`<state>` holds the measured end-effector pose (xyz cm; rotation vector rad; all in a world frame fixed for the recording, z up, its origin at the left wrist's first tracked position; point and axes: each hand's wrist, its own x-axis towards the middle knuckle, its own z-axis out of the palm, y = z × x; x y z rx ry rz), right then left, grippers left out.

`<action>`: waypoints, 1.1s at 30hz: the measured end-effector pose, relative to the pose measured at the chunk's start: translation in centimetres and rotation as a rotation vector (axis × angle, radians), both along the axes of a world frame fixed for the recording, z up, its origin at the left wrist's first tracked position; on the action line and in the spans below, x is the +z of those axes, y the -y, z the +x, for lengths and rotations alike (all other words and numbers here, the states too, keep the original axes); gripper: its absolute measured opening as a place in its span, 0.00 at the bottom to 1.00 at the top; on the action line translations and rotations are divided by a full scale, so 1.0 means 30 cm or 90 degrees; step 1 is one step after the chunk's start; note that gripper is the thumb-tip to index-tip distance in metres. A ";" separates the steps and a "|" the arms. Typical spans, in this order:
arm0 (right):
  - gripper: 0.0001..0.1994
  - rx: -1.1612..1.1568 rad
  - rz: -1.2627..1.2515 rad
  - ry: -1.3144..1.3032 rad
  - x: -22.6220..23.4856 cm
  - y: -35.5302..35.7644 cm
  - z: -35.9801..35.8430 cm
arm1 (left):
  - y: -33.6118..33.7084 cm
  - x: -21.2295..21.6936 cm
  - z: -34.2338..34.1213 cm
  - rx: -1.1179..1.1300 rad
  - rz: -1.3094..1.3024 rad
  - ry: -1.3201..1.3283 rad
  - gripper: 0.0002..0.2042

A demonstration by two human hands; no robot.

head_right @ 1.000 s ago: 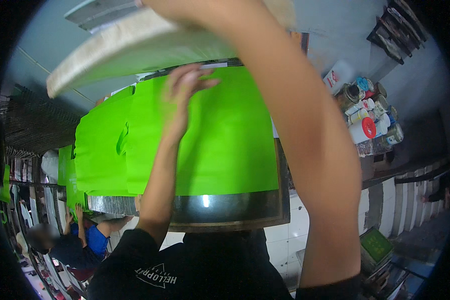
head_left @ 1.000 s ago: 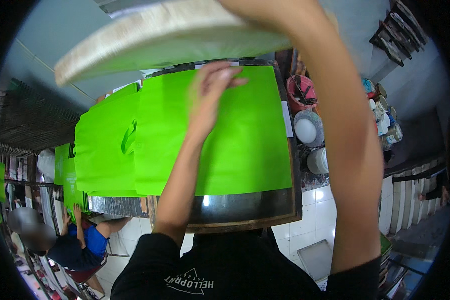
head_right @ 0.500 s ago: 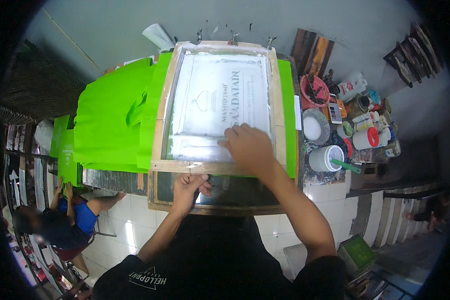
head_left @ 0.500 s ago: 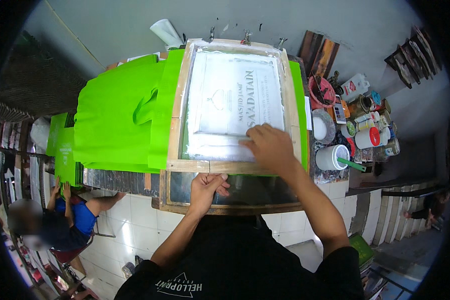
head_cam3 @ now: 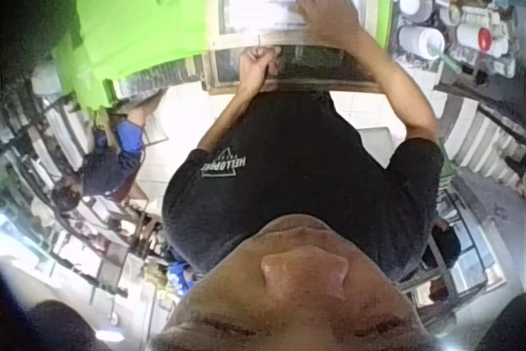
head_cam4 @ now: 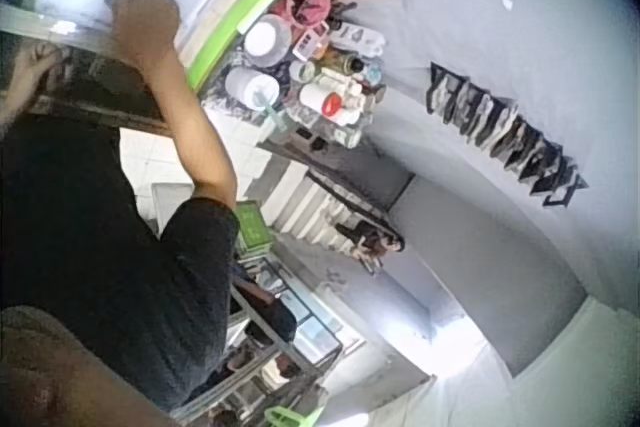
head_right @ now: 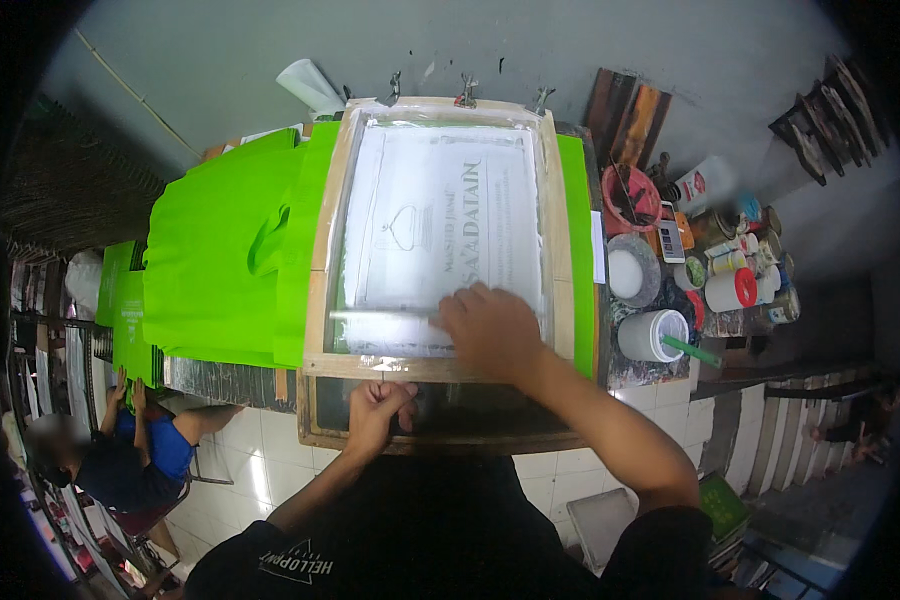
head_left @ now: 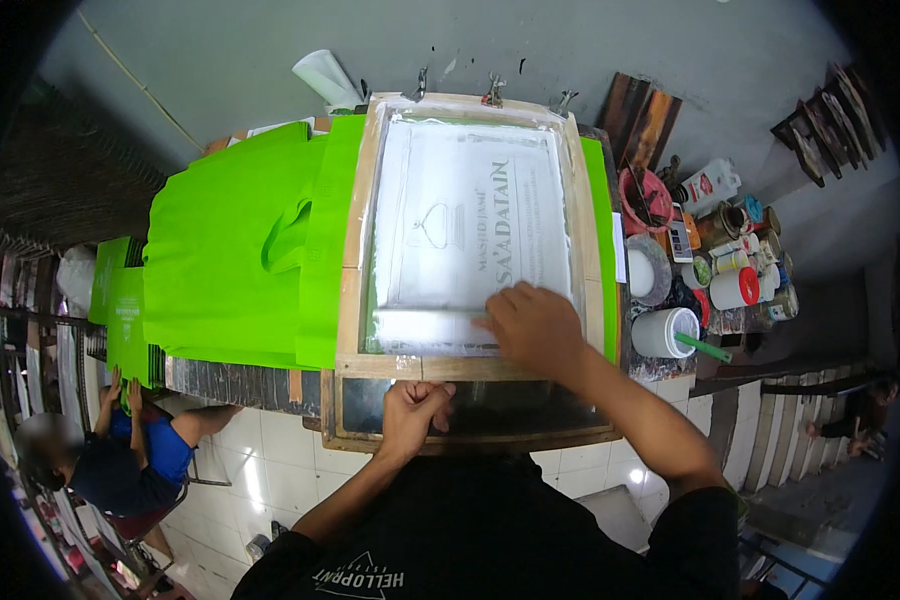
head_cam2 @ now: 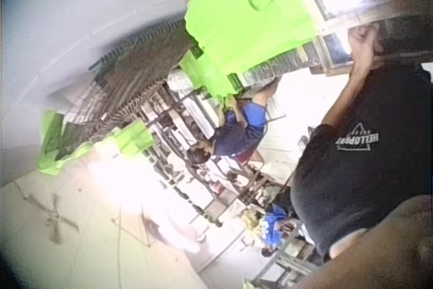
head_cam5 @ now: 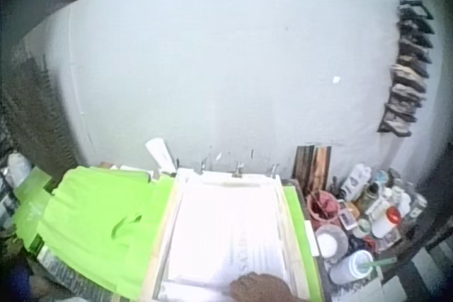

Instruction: The person places a green bag onto a printing surface, lowers a printing frame, and uses a squeegee to apply white ink, then removes the bag and repeats the process with other bags before adding more ink to the frame from a tub using a spatula.

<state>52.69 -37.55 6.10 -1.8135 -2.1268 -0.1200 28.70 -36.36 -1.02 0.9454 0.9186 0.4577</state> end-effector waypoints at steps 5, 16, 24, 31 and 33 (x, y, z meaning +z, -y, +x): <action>0.14 -0.013 0.020 0.011 -0.059 -0.317 0.243 | -0.008 0.017 -0.004 -0.014 0.011 -0.038 0.08; 0.31 -0.166 -0.212 -0.107 0.112 -0.810 0.590 | -0.023 0.087 -0.061 0.040 -0.324 0.190 0.18; 0.38 -0.278 0.003 0.053 -0.040 -0.742 0.508 | -0.350 0.272 0.119 -0.159 0.238 0.061 0.10; 0.38 -0.239 -0.034 0.067 -0.026 -0.643 0.396 | -0.933 0.235 0.462 0.003 1.082 -0.180 0.16; 0.36 -0.245 -0.018 0.049 -0.048 -0.596 0.388 | -0.958 0.248 0.491 -0.150 0.911 -0.294 0.16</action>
